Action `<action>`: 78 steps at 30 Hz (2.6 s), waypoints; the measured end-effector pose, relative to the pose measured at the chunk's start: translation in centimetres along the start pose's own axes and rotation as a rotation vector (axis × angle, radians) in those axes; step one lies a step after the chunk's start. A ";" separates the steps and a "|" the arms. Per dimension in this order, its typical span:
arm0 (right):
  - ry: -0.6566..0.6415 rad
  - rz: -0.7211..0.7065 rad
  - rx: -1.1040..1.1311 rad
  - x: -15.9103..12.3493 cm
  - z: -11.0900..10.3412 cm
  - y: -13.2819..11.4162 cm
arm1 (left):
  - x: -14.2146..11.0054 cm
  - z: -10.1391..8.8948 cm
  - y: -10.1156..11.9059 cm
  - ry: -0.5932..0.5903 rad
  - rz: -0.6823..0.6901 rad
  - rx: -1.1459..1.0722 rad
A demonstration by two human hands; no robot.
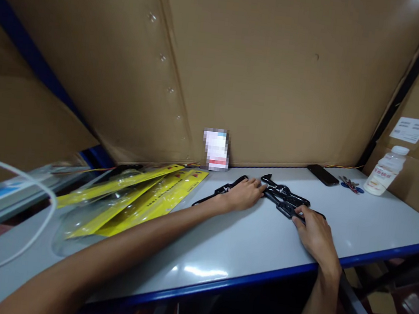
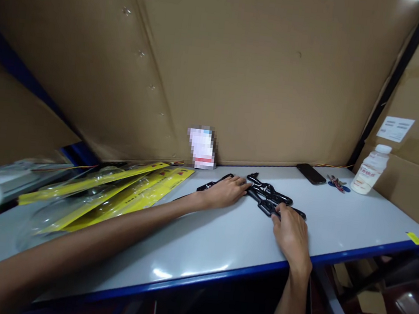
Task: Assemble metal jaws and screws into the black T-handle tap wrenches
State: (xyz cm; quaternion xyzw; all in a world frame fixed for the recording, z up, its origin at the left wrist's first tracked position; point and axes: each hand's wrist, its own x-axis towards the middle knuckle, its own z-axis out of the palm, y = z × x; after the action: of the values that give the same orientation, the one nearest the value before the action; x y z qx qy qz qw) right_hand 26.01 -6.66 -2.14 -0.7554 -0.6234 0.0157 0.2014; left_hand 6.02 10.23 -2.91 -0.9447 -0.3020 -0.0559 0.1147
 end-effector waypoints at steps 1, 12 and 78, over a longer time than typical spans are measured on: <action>-0.002 0.002 -0.001 0.0 0.0 0.0 | -0.1 0.1 -0.1 0.008 0.007 -0.005; 0.007 0.008 -0.001 0.0 0.0 0.0 | 0.2 -1.9 -3.5 -0.151 0.041 -0.373; -0.198 -0.169 0.125 -0.7 0.0 -4.5 | -8.8 -2.1 2.8 0.170 -0.453 -1.661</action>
State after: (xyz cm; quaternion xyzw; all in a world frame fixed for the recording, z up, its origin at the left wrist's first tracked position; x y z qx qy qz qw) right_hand 21.70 -6.70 -0.81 -0.6811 -0.6993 0.1120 0.1860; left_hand 0.42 2.59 -2.97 -0.6323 -0.3347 -0.3505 -0.6045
